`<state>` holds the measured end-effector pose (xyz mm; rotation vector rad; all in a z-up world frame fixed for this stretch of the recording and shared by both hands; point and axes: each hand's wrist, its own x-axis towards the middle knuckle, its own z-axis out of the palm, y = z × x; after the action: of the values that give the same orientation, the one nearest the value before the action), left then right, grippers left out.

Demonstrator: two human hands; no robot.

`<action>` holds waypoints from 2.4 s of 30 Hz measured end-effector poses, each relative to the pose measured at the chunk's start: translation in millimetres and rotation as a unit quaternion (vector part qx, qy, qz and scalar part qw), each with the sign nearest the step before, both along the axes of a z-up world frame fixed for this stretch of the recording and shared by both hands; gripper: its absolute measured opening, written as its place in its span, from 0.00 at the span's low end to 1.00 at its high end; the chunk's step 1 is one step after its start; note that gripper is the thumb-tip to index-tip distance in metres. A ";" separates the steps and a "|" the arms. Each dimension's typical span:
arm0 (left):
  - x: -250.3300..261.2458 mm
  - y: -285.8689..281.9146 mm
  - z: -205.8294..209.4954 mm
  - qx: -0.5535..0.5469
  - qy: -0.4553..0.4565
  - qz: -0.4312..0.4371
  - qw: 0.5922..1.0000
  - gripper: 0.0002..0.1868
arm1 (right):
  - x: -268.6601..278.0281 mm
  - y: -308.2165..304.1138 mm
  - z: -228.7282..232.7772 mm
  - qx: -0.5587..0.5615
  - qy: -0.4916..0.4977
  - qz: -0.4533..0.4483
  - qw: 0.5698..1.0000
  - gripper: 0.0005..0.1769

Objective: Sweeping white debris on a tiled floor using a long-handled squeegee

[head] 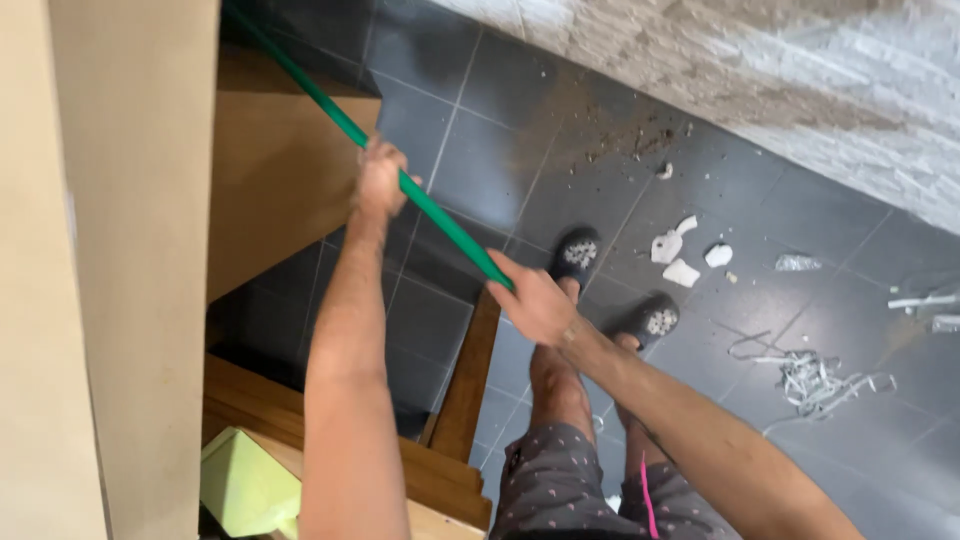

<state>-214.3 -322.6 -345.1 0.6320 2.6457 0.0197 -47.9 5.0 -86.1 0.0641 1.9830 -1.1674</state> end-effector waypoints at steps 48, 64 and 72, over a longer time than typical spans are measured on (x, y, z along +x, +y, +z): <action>147.8 335.7 244.1 0.366 -0.090 0.077 0.923 0.18 | 105.7 165.9 315.1 -0.337 0.473 -0.225 0.783 0.24; 216.7 341.8 378.0 0.492 -0.037 -0.080 0.866 0.23 | 184.3 187.9 409.8 -0.316 0.498 -0.188 0.785 0.19; 176.3 279.9 289.1 0.426 -0.033 0.008 0.904 0.23 | 163.3 162.4 338.3 -0.306 0.444 -0.208 0.816 0.24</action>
<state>-37.9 -42.6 -56.0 0.8360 2.4832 1.2257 115.5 167.4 252.2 -0.4914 2.2790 -2.4084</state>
